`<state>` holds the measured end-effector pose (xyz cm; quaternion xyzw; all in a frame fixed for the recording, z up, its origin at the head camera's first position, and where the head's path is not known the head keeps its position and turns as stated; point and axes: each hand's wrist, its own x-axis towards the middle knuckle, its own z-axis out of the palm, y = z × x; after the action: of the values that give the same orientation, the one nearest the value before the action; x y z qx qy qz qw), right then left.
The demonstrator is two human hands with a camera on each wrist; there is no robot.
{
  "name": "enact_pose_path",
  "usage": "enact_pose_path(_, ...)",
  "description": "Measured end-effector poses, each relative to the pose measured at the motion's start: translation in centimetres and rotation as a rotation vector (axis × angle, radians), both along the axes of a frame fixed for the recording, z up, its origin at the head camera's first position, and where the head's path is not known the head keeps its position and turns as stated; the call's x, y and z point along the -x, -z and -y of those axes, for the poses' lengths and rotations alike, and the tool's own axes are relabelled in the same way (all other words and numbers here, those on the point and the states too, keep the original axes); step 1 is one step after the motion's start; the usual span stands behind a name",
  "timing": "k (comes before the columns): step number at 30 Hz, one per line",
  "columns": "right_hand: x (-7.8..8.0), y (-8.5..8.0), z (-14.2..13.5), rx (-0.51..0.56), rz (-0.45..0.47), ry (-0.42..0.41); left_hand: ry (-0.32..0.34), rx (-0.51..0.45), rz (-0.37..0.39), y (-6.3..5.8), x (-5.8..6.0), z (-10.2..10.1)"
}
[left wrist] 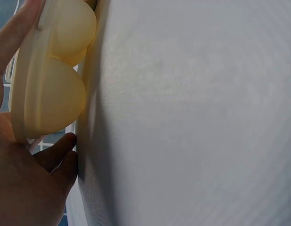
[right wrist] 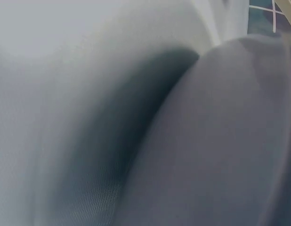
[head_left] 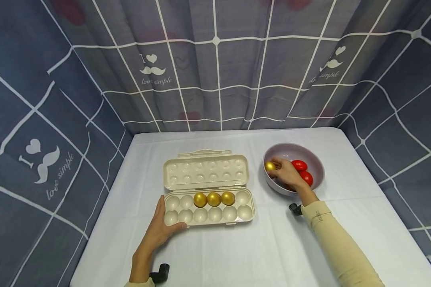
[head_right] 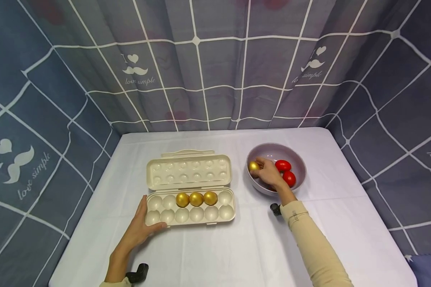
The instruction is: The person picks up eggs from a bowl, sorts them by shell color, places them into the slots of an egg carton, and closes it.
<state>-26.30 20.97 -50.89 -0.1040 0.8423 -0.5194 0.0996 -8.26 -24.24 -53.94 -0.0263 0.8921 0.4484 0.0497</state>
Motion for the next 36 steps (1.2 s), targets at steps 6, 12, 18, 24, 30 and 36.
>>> enact_pose_path(6, -0.2, 0.2, 0.1, -0.070, -0.076, -0.044, -0.001, 0.001, 0.008, 0.0, 0.1, 0.0)
enact_pose_path(12, -0.3, 0.2, 0.0, -0.077, -0.094, -0.053, -0.001, 0.005, 0.012, 0.0, 0.1, 0.0)
enact_pose_path(18, -0.4, 0.4, -0.1, -0.066, -0.086, -0.047, 0.001, 0.002, 0.011, 0.2, 0.1, 0.0)
enact_pose_path(24, -0.6, 0.3, -0.2, -0.007, -0.158, 0.017, 0.002, 0.003, -0.001, 0.3, 0.1, 0.0)
enact_pose_path(30, -0.7, -0.1, 0.0, 0.080, -0.202, 0.164, -0.002, 0.005, 0.006, 0.2, 0.1, 0.0)
enact_pose_path(36, -2.5, -2.3, 1.2, 0.151, -0.227, 0.262, 0.000, 0.015, 0.014, 0.1, 0.1, -0.1)
